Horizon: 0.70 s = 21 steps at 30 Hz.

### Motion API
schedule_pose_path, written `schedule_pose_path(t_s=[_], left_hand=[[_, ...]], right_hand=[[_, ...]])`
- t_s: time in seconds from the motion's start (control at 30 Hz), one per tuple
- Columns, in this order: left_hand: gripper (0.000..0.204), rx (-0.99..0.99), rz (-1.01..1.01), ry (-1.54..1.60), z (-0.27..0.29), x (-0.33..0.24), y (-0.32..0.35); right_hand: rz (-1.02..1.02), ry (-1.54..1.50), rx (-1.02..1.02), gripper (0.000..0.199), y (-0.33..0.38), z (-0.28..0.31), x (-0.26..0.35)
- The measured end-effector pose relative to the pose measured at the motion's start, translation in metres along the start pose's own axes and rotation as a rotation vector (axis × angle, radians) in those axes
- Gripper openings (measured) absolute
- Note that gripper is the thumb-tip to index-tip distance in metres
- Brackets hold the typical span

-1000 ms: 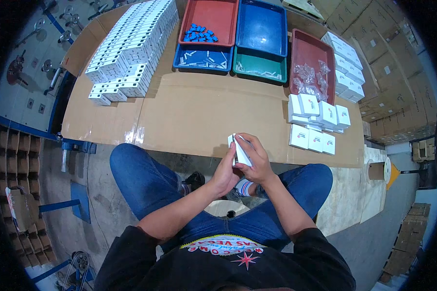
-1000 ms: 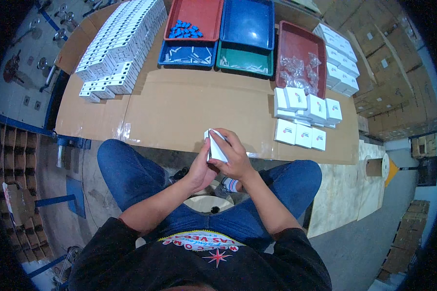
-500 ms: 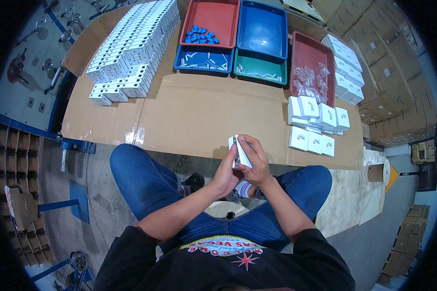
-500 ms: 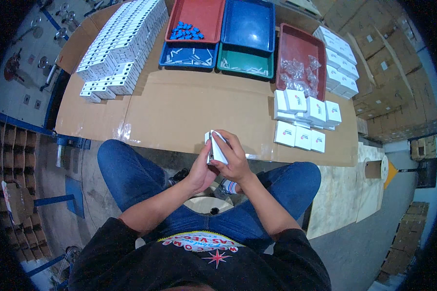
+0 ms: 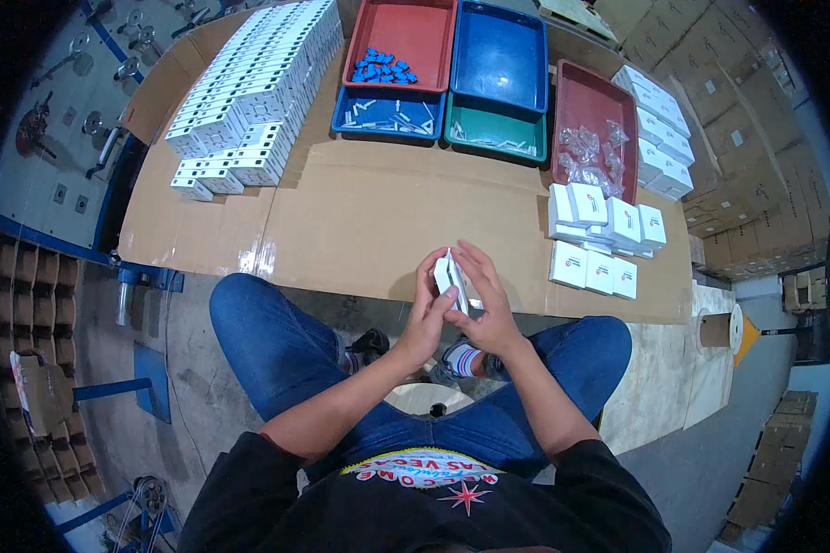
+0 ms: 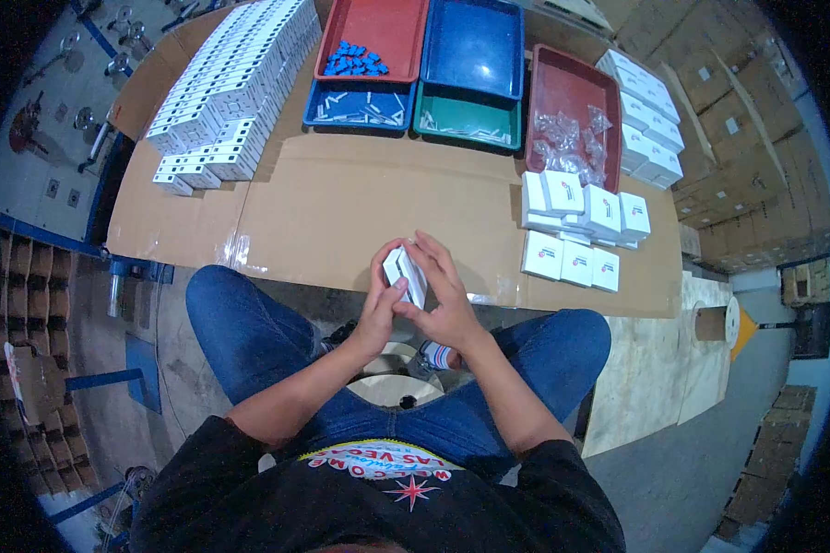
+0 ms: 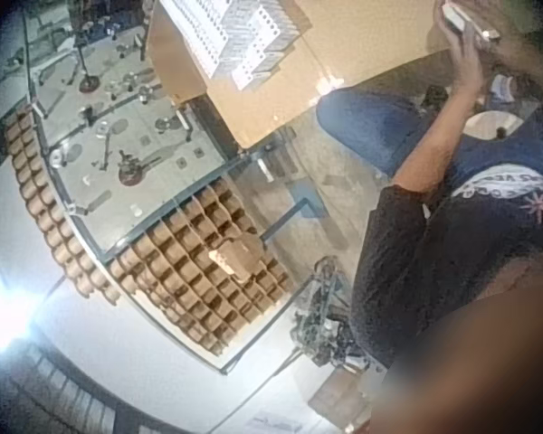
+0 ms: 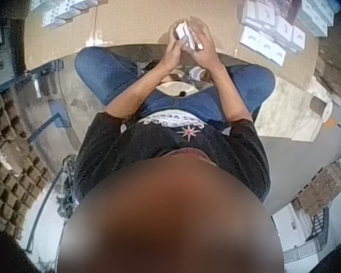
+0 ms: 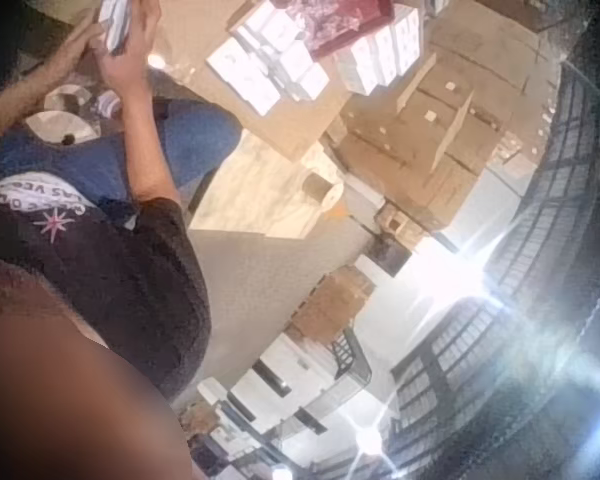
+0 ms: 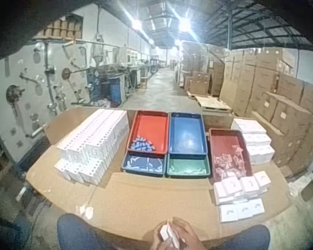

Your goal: Assembling electronic component kits by placing circuit boards and small plastic parts into boxes.

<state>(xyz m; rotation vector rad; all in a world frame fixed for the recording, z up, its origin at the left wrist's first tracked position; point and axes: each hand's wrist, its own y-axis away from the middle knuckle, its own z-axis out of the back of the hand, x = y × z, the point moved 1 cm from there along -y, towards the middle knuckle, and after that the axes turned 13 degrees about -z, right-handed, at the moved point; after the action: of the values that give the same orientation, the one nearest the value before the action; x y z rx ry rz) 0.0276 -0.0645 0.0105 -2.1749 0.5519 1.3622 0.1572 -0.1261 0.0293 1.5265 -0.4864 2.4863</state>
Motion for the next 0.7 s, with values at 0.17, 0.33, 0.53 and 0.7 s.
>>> schedule_pose_path(t_s=[0.17, 0.33, 0.53, 0.7], left_hand=[[0.064, -0.100, 0.125, 0.132, 0.004, -0.001, -0.002], [0.065, -0.028, 0.153, 0.095, 0.012, 0.011, -0.003], [0.061, -0.037, 0.127, 0.088, 0.007, 0.008, 0.001], [0.061, -0.078, 0.109, 0.059, 0.005, 0.005, 0.006]], right_hand=[[-0.212, -0.154, 0.199, 0.072, 0.003, 0.004, 0.002], [-0.237, -0.199, 0.230, 0.064, 0.003, 0.011, 0.009], [-0.246, -0.179, 0.215, 0.061, 0.004, 0.008, 0.007], [-0.203, -0.186, 0.201, 0.059, 0.005, 0.001, 0.007]])
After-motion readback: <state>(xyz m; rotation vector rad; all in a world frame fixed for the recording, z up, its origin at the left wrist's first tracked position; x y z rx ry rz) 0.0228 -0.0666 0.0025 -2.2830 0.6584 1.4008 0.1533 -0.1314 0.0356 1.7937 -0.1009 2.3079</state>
